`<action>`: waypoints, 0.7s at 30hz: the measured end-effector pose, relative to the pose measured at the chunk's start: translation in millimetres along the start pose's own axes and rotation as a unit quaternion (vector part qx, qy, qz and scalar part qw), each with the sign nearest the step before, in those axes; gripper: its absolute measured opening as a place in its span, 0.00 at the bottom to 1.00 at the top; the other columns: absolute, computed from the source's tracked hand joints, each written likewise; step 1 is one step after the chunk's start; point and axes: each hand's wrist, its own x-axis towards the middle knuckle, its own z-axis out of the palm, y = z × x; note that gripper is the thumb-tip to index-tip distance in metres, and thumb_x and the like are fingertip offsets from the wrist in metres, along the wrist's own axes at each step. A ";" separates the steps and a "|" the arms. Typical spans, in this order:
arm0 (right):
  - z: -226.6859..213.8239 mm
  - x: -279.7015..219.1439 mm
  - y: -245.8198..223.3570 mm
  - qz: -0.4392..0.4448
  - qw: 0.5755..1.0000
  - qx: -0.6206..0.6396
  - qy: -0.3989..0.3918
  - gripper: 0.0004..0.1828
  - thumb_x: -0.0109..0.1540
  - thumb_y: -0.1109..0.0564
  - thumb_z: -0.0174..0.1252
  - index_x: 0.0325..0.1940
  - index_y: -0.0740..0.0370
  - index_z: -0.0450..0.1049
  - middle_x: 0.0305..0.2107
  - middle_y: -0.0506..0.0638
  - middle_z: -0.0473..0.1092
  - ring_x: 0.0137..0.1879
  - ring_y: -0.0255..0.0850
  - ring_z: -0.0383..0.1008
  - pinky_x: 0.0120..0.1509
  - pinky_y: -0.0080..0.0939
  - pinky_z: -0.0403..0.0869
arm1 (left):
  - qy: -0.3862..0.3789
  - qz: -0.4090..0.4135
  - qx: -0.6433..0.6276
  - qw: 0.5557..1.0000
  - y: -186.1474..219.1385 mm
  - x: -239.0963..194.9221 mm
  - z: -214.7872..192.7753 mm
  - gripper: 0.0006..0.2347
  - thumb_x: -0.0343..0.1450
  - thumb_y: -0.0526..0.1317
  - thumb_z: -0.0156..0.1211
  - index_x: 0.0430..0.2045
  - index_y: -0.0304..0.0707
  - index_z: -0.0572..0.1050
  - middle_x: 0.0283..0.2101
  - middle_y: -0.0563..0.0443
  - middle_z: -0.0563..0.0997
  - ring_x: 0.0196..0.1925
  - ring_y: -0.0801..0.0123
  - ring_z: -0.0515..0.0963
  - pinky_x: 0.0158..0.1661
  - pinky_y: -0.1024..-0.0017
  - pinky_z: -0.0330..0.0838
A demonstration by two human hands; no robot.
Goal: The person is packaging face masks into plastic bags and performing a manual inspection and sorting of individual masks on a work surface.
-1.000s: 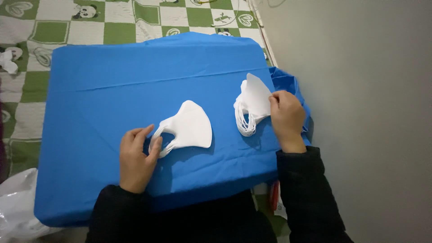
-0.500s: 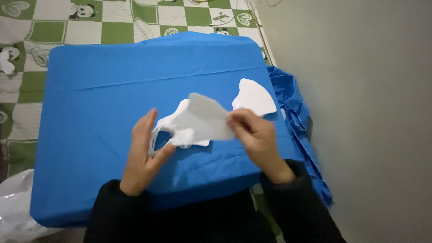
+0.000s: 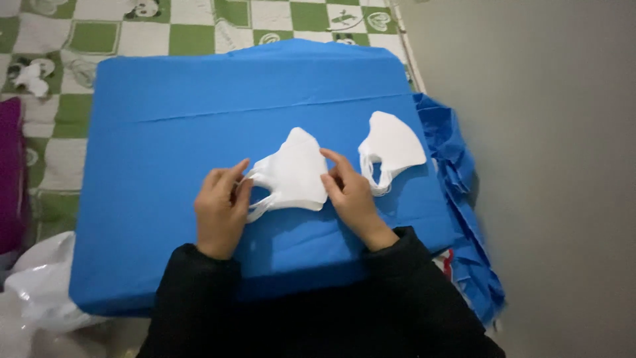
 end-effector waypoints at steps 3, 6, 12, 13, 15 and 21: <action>2.7 0.8 4.6 -0.015 0.999 -0.043 -0.011 0.24 0.67 0.59 0.55 0.69 0.52 0.69 0.27 0.55 0.76 0.30 0.51 0.77 0.35 0.49 0.76 | 0.025 0.013 0.021 0.999 -0.6 -2.5 3.3 0.17 0.69 0.29 0.70 0.52 0.43 0.83 0.37 0.51 0.81 0.33 0.64 0.82 0.30 0.71 0.75; 4.5 0.2 4.9 -0.027 0.998 -0.056 -0.007 0.23 0.67 0.60 0.55 0.67 0.52 0.71 0.25 0.54 0.76 0.28 0.50 0.76 0.33 0.47 0.74 | 0.016 0.009 0.010 1.000 6.6 -3.6 0.1 0.15 0.69 0.26 0.67 0.50 0.36 0.83 0.36 0.46 0.80 0.33 0.59 0.82 0.31 0.68 0.76; 2.7 -1.4 0.9 -0.049 0.995 -0.082 -0.011 0.22 0.66 0.62 0.57 0.65 0.53 0.73 0.23 0.53 0.76 0.26 0.48 0.75 0.30 0.44 0.73 | -0.011 -0.003 0.008 1.000 12.2 -0.9 -6.3 0.13 0.72 0.25 0.63 0.50 0.34 0.81 0.36 0.47 0.78 0.30 0.63 0.80 0.29 0.70 0.77; 2.3 -2.6 0.8 -0.038 0.997 -0.060 -0.018 0.22 0.65 0.62 0.57 0.64 0.52 0.74 0.22 0.53 0.76 0.25 0.47 0.74 0.30 0.43 0.73 | -0.011 -0.010 -0.005 1.000 11.1 -1.7 -6.6 0.13 0.72 0.26 0.63 0.51 0.36 0.81 0.36 0.48 0.78 0.29 0.66 0.79 0.28 0.71 0.76; 2.1 -3.8 0.5 -0.028 0.999 -0.039 -0.024 0.22 0.65 0.63 0.57 0.64 0.52 0.75 0.21 0.53 0.75 0.24 0.47 0.74 0.30 0.43 0.72 | -0.011 -0.017 -0.018 1.000 12.1 -3.2 -9.2 0.13 0.73 0.27 0.63 0.52 0.37 0.81 0.36 0.50 0.78 0.27 0.69 0.78 0.27 0.72 0.76; 0.7 -3.3 0.0 -0.029 0.995 -0.086 -0.046 0.22 0.65 0.60 0.57 0.64 0.50 0.76 0.20 0.50 0.76 0.24 0.45 0.75 0.30 0.42 0.73 | -0.039 -0.027 -0.016 0.999 10.8 -6.3 -12.3 0.16 0.71 0.26 0.64 0.53 0.35 0.80 0.39 0.47 0.78 0.27 0.68 0.77 0.27 0.70 0.74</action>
